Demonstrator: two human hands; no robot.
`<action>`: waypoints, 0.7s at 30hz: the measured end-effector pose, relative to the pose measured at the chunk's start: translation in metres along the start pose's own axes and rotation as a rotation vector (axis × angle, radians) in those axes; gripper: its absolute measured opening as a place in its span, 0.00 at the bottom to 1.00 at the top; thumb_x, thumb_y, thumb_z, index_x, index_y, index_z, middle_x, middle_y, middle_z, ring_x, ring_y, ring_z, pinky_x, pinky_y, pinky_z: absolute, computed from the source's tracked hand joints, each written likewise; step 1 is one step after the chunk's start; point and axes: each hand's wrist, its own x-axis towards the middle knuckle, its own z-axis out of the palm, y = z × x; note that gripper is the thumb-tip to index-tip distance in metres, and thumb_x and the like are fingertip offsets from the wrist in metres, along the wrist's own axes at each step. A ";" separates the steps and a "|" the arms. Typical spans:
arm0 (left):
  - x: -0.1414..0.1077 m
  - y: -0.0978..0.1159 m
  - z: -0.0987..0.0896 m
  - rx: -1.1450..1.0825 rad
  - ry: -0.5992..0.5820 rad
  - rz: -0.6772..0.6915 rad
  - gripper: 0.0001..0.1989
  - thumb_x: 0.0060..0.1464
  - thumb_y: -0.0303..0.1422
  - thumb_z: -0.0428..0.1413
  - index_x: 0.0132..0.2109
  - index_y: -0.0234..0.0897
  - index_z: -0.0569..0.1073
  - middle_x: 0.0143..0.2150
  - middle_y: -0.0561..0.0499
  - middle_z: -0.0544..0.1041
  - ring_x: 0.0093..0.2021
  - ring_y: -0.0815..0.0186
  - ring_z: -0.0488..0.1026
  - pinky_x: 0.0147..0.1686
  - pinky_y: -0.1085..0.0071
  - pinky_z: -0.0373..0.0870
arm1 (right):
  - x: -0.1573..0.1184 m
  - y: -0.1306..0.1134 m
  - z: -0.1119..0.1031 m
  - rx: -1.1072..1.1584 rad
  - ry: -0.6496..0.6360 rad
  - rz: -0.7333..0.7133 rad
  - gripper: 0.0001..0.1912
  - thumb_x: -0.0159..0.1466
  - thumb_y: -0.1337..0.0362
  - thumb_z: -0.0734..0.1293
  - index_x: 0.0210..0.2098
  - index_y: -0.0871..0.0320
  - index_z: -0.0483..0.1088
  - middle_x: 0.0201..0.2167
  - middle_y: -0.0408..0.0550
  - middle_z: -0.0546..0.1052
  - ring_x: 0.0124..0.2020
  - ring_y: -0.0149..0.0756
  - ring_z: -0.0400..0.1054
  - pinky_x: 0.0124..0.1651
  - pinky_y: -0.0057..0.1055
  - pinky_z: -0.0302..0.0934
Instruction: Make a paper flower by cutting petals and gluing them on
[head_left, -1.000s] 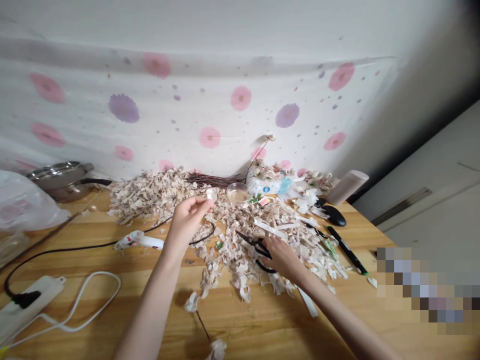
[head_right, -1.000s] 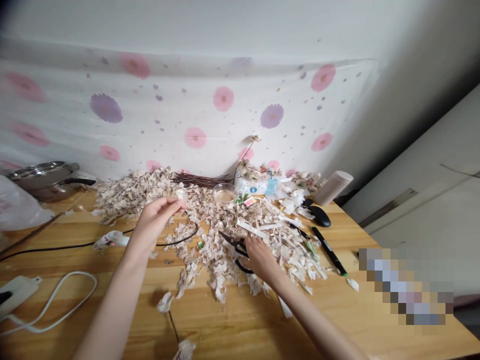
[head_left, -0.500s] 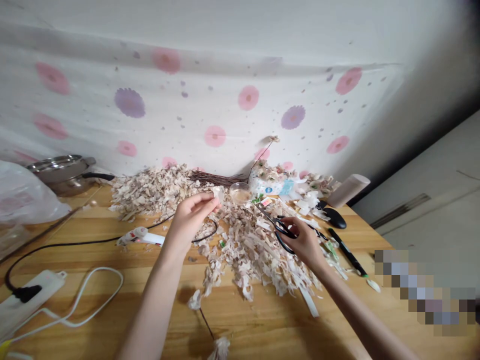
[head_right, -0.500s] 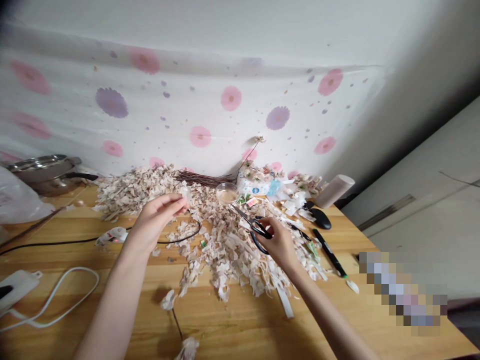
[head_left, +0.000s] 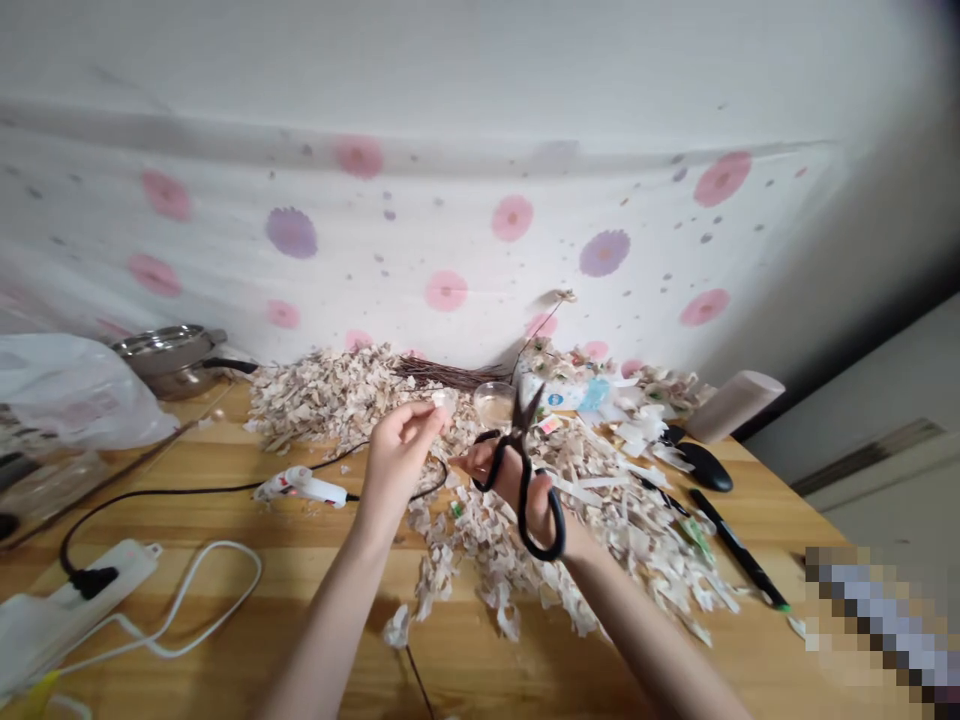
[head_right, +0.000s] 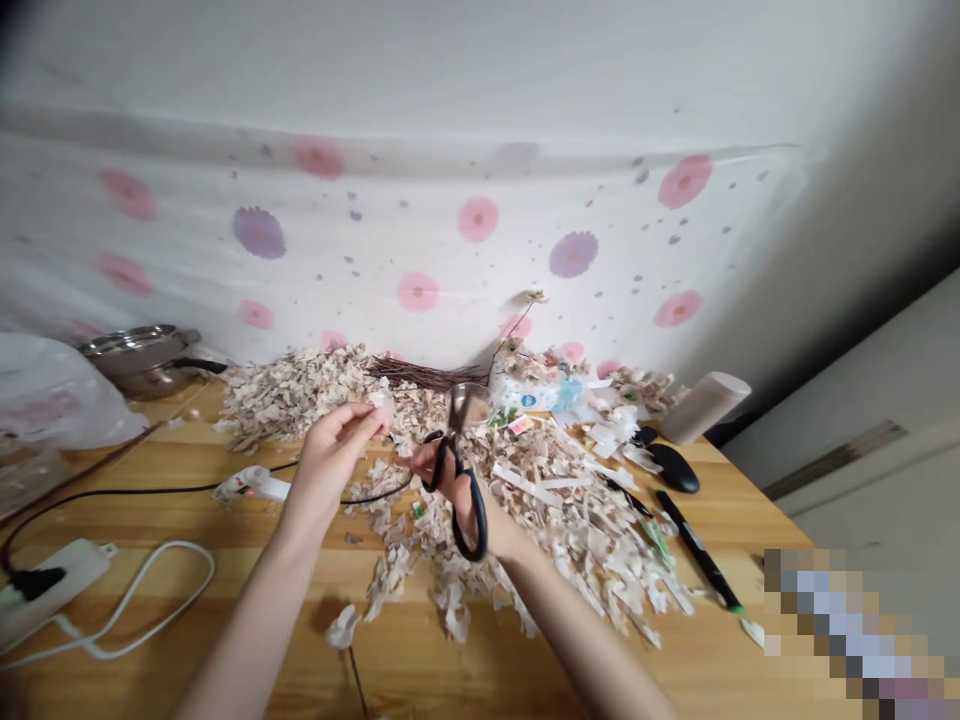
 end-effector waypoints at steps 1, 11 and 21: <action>-0.001 0.000 0.001 0.004 0.011 0.006 0.12 0.47 0.39 0.62 0.33 0.33 0.74 0.29 0.50 0.78 0.34 0.64 0.74 0.37 0.72 0.68 | 0.004 0.001 0.006 -0.009 0.008 -0.039 0.33 0.58 0.33 0.53 0.45 0.54 0.64 0.41 0.52 0.69 0.44 0.43 0.67 0.51 0.41 0.62; -0.009 0.003 0.010 0.008 0.118 0.041 0.11 0.48 0.38 0.61 0.29 0.36 0.69 0.26 0.55 0.72 0.30 0.68 0.70 0.33 0.75 0.65 | 0.008 0.008 0.030 -0.194 -0.011 -0.002 0.32 0.62 0.36 0.48 0.36 0.58 0.62 0.23 0.44 0.68 0.24 0.34 0.63 0.33 0.32 0.60; -0.013 -0.004 0.024 -0.014 0.120 0.009 0.10 0.47 0.37 0.61 0.30 0.36 0.70 0.28 0.55 0.72 0.32 0.69 0.69 0.34 0.76 0.64 | 0.007 -0.005 0.031 -0.264 -0.032 0.011 0.30 0.63 0.36 0.48 0.35 0.57 0.60 0.22 0.42 0.67 0.23 0.33 0.62 0.30 0.29 0.58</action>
